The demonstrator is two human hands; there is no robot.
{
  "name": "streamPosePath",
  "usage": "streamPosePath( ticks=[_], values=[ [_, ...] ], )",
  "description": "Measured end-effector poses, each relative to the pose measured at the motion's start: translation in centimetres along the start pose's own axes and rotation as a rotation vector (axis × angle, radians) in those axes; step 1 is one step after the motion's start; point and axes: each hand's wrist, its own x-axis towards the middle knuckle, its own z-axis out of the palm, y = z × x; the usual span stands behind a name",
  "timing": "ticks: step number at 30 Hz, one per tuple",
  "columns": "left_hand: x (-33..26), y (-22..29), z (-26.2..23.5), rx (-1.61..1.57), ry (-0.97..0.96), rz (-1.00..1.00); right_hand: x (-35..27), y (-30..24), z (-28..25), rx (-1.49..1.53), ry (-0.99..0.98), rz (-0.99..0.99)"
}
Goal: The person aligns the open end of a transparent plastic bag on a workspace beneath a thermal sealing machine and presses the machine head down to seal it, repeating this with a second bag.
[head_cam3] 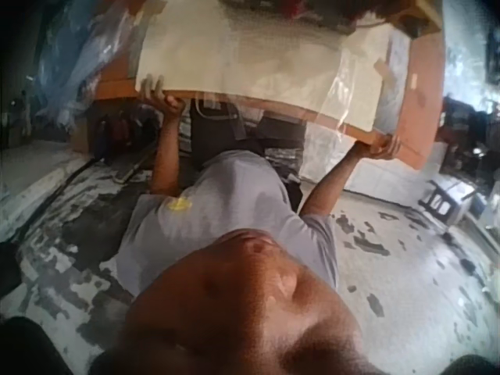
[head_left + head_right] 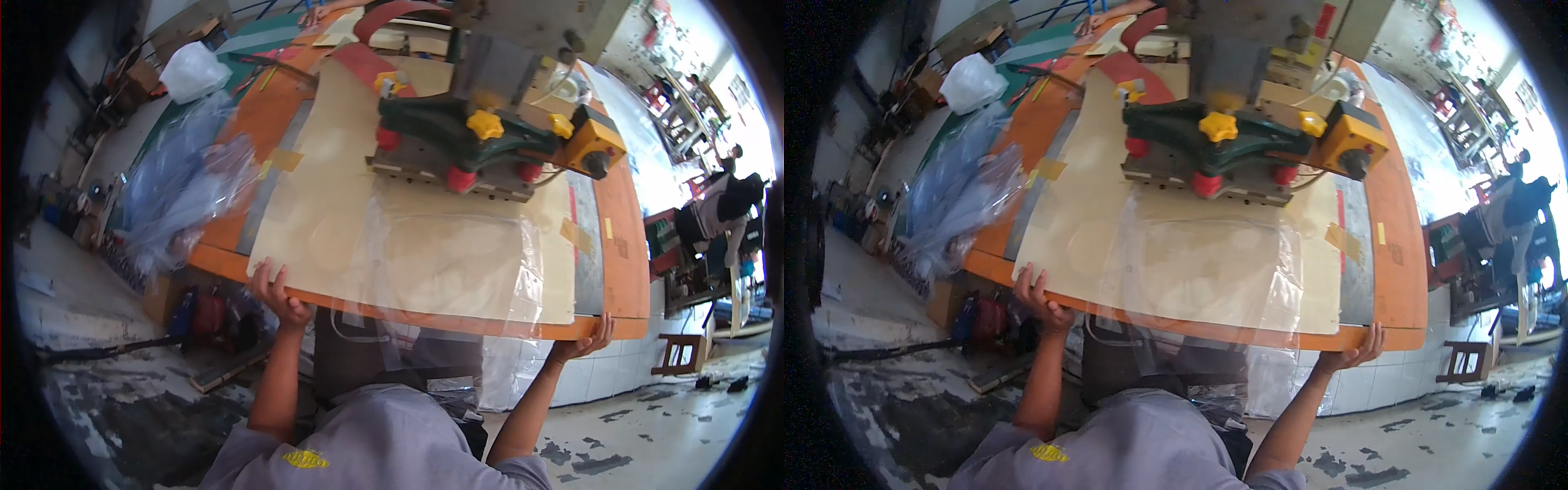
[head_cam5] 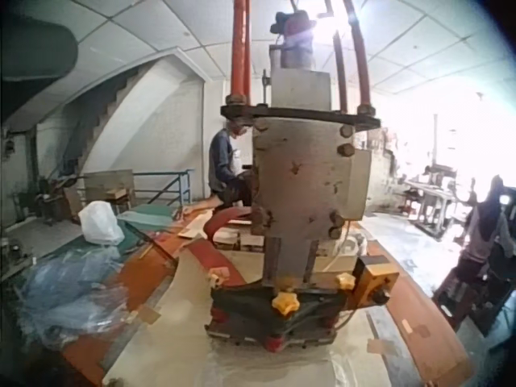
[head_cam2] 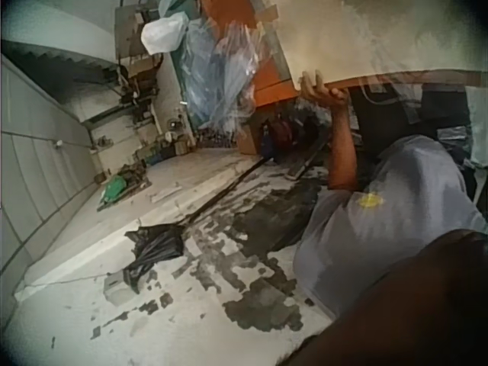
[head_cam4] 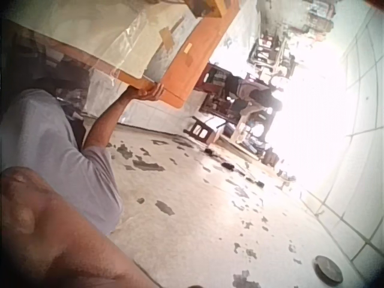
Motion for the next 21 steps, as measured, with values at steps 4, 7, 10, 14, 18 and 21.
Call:
streamPosePath(
  ticks=[4, 7, 10, 14, 18, 21],
  values=[
    [0.36, 0.44, 0.05, 0.0, -0.006, -0.004, -0.08, 0.57, 0.02, -0.025, 0.012, -0.017],
    [0.14, 0.24, -0.04, -0.019, -0.005, -0.009, -0.14, 0.4, 0.18, -0.036, 0.025, -0.025],
    [0.04, 0.08, -0.08, -0.018, -0.009, 0.0, -0.19, 0.24, 0.22, -0.046, 0.019, -0.012],
    [0.01, 0.04, 0.06, -0.025, 0.002, 0.006, -0.1, 0.22, 0.19, -0.058, 0.024, -0.022],
    [0.0, 0.04, 0.03, -0.016, -0.001, 0.003, -0.03, -0.05, 0.18, -0.08, 0.023, -0.026],
    [-0.15, -0.1, 0.11, -0.018, -0.004, 0.0, -0.08, 0.17, 0.18, -0.069, 0.02, -0.024]
  ],
)
